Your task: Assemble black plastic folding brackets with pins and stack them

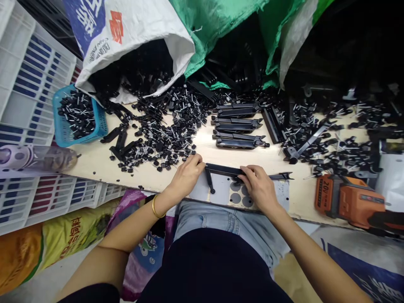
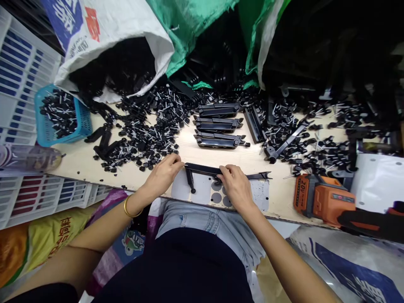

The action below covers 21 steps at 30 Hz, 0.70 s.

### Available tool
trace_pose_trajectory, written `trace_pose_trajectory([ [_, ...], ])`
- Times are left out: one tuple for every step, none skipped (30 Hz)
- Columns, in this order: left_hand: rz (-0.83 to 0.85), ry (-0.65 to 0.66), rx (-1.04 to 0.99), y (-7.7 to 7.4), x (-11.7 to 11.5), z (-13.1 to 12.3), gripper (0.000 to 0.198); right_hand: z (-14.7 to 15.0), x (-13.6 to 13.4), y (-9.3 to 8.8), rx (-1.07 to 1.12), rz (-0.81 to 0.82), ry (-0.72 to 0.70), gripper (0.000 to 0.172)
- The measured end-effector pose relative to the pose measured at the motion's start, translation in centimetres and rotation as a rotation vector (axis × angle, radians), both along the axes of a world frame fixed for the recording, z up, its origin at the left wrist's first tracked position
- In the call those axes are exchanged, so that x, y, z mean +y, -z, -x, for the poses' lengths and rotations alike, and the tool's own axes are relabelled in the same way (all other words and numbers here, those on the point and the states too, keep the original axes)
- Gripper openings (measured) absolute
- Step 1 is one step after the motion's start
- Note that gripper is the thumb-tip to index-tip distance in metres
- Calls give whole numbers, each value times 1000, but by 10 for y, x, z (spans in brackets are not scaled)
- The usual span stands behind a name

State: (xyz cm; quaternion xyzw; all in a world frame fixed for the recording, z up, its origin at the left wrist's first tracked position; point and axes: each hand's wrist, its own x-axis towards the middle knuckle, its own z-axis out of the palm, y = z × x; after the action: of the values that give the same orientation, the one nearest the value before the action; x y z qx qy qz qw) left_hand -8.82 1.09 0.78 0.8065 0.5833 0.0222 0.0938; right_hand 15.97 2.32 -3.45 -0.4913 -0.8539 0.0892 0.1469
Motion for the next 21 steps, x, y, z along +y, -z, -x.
trace_pose_trajectory([
  [20, 18, 47, -4, 1, -4, 25, -5, -4, 4, 39, -20, -18, 30],
  [41, 42, 83, -8, 2, -8, 25, -10, -8, 7, 70, -25, -43, 38],
  [59, 76, 103, -11, 4, -10, 24, -15, -11, 11, 90, -21, -72, 47],
  [71, 115, 106, -12, 6, -12, 24, -20, -14, 14, 99, -15, -102, 55],
  [77, 155, 85, -11, 9, -11, 23, -23, -17, 18, 99, -15, -133, 61],
  [82, 193, 35, -9, 12, -9, 22, -26, -19, 22, 91, -23, -159, 65],
  [86, 220, -37, -4, 15, -5, 22, -28, -21, 26, 80, -37, -174, 68],
  [91, 232, -118, 2, 18, 1, 21, -29, -22, 30, 71, -53, -174, 70],
  [91, 227, -197, 9, 20, 8, 19, -30, -24, 34, 66, -62, -166, 70],
  [85, 211, -258, 17, 21, 14, 16, -30, -25, 38, 66, -65, -154, 70],
  [68, 191, -300, 24, 22, 20, 14, -29, -26, 41, 71, -63, -143, 69],
  [41, 169, -320, 30, 21, 25, 13, -29, -27, 44, 77, -58, -136, 68],
  [11, 151, -324, 34, 20, 28, 14, -28, -27, 46, 82, -52, -134, 66],
  [-13, 142, -320, 36, 18, 29, 14, -28, -28, 47, 84, -47, -134, 65],
  [-23, 141, -307, 36, 18, 29, 15, -27, -27, 48, 80, -44, -134, 64],
  [-18, 148, -280, 33, 18, 27, 15, -27, -27, 48, 71, -45, -128, 63],
  [2, 159, -238, 29, 20, 24, 15, -27, -25, 48, 58, -46, -120, 62],
  [32, 176, -184, 24, 23, 21, 14, -28, -23, 47, 44, -52, -116, 62],
  [70, 198, -119, 17, 27, 18, 12, -28, -21, 46, 32, -62, -122, 61],
  [110, 221, -50, 11, 32, 15, 11, -29, -19, 45, 26, -73, -140, 62],
  [147, 248, 13, 5, 36, 12, 11, -30, -17, 44, 24, -82, -164, 62],
])
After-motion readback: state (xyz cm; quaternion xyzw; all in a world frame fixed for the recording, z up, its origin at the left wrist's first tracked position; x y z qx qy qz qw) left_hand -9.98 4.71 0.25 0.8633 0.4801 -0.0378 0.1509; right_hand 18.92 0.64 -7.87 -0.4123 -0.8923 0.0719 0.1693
